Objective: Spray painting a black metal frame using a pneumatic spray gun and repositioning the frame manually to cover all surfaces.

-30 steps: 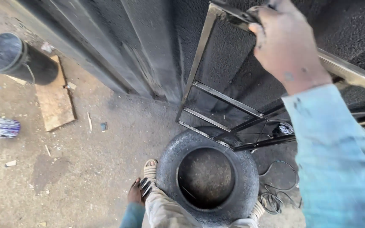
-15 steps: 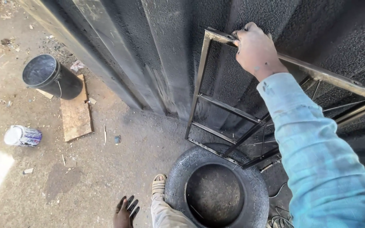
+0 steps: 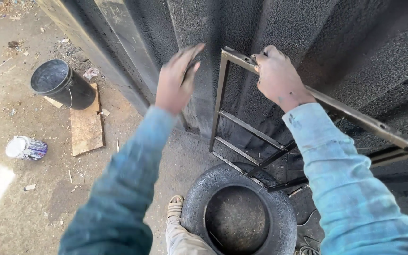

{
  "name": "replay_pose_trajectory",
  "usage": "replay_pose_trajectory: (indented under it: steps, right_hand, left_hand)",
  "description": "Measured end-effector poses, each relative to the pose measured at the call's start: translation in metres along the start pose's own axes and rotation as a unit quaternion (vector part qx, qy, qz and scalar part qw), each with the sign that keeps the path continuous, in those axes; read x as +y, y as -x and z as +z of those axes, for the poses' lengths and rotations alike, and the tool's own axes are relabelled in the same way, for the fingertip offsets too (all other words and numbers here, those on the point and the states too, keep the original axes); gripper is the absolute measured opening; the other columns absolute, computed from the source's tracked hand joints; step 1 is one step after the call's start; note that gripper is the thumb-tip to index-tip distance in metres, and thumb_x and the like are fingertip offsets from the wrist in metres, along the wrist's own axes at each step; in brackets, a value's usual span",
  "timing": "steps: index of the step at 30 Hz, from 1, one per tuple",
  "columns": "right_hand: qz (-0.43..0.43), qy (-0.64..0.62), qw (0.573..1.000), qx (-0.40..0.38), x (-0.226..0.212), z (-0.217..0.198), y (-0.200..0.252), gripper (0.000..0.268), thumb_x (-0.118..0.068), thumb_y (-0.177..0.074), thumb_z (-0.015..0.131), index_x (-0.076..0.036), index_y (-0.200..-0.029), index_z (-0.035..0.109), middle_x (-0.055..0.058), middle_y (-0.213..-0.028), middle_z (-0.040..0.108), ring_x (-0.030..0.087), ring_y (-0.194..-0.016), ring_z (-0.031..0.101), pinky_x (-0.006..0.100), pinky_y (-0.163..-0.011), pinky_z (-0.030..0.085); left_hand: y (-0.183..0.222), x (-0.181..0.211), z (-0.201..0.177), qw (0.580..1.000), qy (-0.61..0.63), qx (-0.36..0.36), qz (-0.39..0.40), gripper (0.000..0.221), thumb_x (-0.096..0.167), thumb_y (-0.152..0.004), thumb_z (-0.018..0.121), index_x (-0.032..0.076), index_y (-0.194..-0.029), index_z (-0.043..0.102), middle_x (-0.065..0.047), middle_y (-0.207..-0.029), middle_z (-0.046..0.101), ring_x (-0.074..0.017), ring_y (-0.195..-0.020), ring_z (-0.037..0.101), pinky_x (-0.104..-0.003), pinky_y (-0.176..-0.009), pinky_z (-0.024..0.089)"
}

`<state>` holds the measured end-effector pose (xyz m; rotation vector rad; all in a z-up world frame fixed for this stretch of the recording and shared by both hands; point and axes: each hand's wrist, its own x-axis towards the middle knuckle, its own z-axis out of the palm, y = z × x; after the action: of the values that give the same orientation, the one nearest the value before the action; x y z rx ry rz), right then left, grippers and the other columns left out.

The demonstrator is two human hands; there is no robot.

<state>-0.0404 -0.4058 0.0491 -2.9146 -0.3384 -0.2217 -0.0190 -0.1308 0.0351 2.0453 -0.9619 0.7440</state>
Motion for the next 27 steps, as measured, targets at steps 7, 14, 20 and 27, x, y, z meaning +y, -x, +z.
replay_pose_trajectory:
  steps: [7, 14, 20, 27]
  right_hand:
    - [-0.057, 0.035, 0.994, 0.092, 0.018, 0.014, 0.025, 0.025, -0.002, -0.082, 0.071, 0.001, -0.108, 0.069, 0.019, -0.121, 0.058, 0.038, -0.101, 0.062, 0.049, -0.092, 0.052]
    - [-0.044, 0.038, 0.991, 0.124, 0.027, -0.003, 0.054, 0.012, -0.006, -0.09, 0.067, -0.004, -0.102, 0.066, 0.014, -0.119, 0.057, 0.034, -0.103, 0.061, 0.049, -0.088, 0.052]
    - [-0.021, -0.111, 0.978, 0.177, 0.038, -0.032, 0.085, 0.041, -0.002, -0.094, 0.057, -0.004, -0.134, 0.062, 0.015, -0.121, 0.066, 0.031, -0.106, 0.068, 0.043, -0.091, 0.052]
    - [-0.016, 0.027, 0.989, 0.148, 0.125, -0.126, 0.223, 0.03, -0.011, -0.108, 0.058, 0.007, -0.129, 0.072, 0.026, -0.121, 0.073, 0.038, -0.11, 0.07, 0.047, -0.102, 0.052]
  left_hand:
    - [-0.089, -0.067, 0.054, 0.964, -0.068, -0.243, 0.081, 0.031, 0.011, -0.097, 0.069, 0.009, -0.128, 0.074, -0.011, -0.121, 0.075, -0.0336, -0.114, 0.066, -0.054, -0.097, 0.044]
    - [-0.117, -0.03, 0.05, 0.928, 0.002, -0.346, 0.136, 0.028, 0.007, -0.098, 0.066, -0.001, -0.123, 0.073, -0.016, -0.121, 0.073, -0.0326, -0.109, 0.069, -0.045, -0.096, 0.053]
    - [-0.116, -0.032, 0.059, 0.886, -0.053, -0.257, 0.382, 0.031, 0.025, -0.102, 0.071, -0.001, -0.118, 0.075, -0.015, -0.115, 0.076, -0.0322, -0.101, 0.072, -0.043, -0.086, 0.056]
    - [-0.103, -0.037, 0.037, 0.873, -0.24, -0.305, 0.294, 0.035, 0.035, -0.098, 0.073, 0.013, -0.126, 0.078, -0.002, -0.097, 0.079, -0.0095, -0.056, 0.066, -0.027, -0.059, 0.064]
